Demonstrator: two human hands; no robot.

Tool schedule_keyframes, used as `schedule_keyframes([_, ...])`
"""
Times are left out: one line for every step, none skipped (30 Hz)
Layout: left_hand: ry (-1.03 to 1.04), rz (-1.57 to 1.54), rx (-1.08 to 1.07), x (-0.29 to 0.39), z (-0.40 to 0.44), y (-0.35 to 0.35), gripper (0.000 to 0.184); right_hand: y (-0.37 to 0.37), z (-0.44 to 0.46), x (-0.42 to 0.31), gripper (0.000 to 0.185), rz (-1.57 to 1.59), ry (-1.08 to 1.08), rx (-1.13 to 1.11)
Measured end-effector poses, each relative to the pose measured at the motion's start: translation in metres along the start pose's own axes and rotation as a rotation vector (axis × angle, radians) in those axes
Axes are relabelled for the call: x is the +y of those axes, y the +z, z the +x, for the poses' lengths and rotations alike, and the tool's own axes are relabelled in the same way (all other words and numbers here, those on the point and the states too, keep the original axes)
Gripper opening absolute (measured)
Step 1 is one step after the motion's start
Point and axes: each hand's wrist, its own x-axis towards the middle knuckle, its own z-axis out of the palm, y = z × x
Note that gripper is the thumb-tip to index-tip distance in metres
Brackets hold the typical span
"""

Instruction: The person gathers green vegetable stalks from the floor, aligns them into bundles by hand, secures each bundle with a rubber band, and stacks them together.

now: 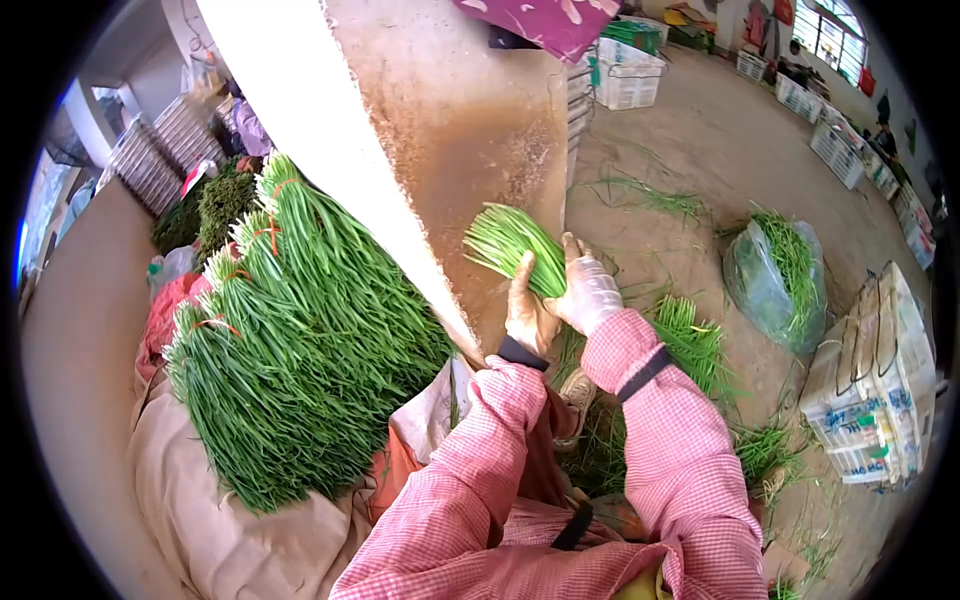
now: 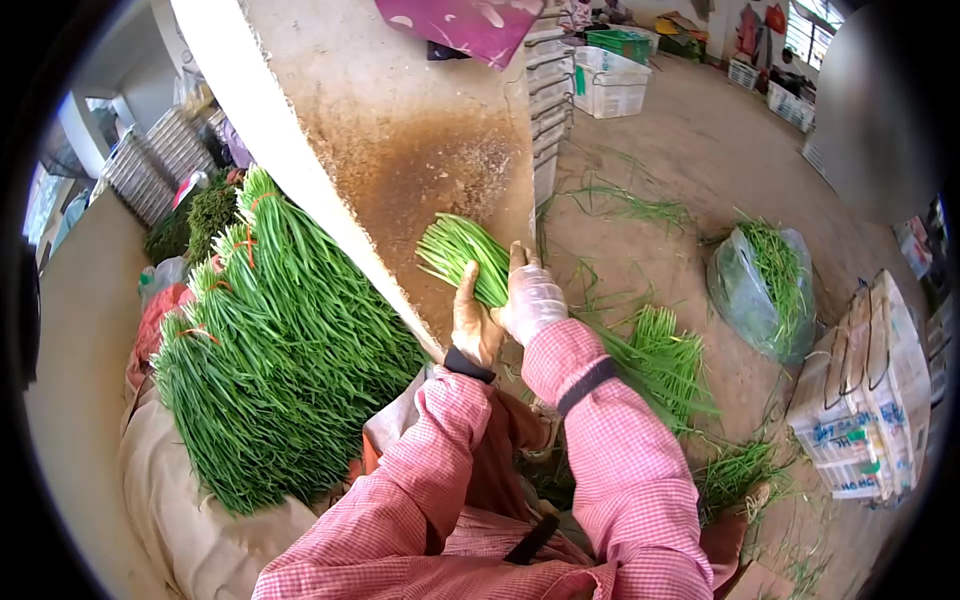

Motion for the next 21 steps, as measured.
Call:
schedule_keyframes([0.033,0.064,-0.014,0.006,0.003,0.0,0.036,0.004,0.006,-0.001,0.092,0.046,0.037,-0.037])
schedule_keyframes([0.056,0.129,-0.025,0.009,0.005,0.002,0.036,0.0,0.008,-0.005,0.094,0.093,0.084,-0.073])
schedule_keyframes([0.014,0.11,-0.038,0.005,-0.002,0.013,0.038,0.001,0.001,-0.001,0.094,0.092,0.093,-0.074])
schedule_keyframes([-0.051,0.135,-0.086,-0.004,-0.013,0.021,0.039,0.001,-0.013,0.011,0.095,0.212,0.051,-0.033])
schedule_keyframes([-0.083,0.135,-0.062,-0.017,-0.02,0.021,0.04,-0.002,-0.028,0.024,0.096,0.324,0.016,0.017])
schedule_keyframes([-0.127,0.134,-0.037,-0.034,-0.031,0.025,0.04,-0.005,-0.046,0.037,0.096,0.308,0.051,0.031])
schedule_keyframes([-0.187,0.116,-0.016,-0.054,-0.049,0.031,0.038,-0.01,-0.067,0.05,0.092,0.753,-0.005,-0.015])
schedule_keyframes([-0.24,0.17,-0.041,-0.071,-0.063,0.031,0.039,-0.016,-0.09,0.064,0.088,1.195,-0.07,-0.04])
schedule_keyframes([-0.286,0.266,-0.067,-0.089,-0.077,0.034,0.042,-0.029,-0.114,0.075,0.082,1.16,-0.022,-0.025])
schedule_keyframes([-0.33,0.36,-0.102,-0.107,-0.09,0.041,0.044,-0.043,-0.139,0.084,0.076,1.126,0.026,-0.01])
schedule_keyframes([-0.43,0.51,-0.124,-0.118,-0.105,0.057,0.051,-0.053,-0.164,0.094,0.07,1.102,0.19,-0.035])
schedule_keyframes([-0.485,0.674,-0.105,-0.133,-0.116,0.062,0.056,-0.063,-0.186,0.101,0.062,1.247,0.326,-0.049])
schedule_keyframes([-0.467,0.711,-0.104,-0.146,-0.116,0.067,0.058,-0.071,-0.209,0.111,0.058,1.374,0.46,-0.107])
schedule_keyframes([-0.443,0.751,-0.1,-0.157,-0.111,0.073,0.06,-0.076,-0.233,0.12,0.055,1.509,0.588,-0.169])
schedule_keyframes([-0.452,0.621,-0.02,-0.162,-0.103,0.083,0.056,-0.078,-0.254,0.128,0.053,1.568,0.625,-0.263])
schedule_keyframes([-0.454,0.493,0.066,-0.163,-0.09,0.094,0.053,-0.084,-0.273,0.124,0.058,1.739,0.576,-0.278])
schedule_keyframes([-0.436,0.367,-0.033,-0.169,-0.068,0.085,0.047,-0.079,-0.292,0.13,0.061,1.835,0.458,-0.275])
schedule_keyframes([-0.413,0.239,-0.127,-0.174,-0.054,0.073,0.042,-0.075,-0.309,0.137,0.065,1.925,0.333,-0.275])
schedule_keyframes([-0.353,0.345,-0.189,-0.173,-0.057,0.073,0.041,-0.079,-0.324,0.141,0.067,1.978,0.31,-0.26])
schedule_keyframes([-0.296,0.45,-0.257,-0.176,-0.062,0.075,0.041,-0.079,-0.337,0.142,0.069,2.112,0.33,-0.209])
schedule_keyframes([-0.264,0.654,-0.3,-0.18,-0.075,0.086,0.039,-0.078,-0.347,0.146,0.069,2.171,0.325,-0.172])
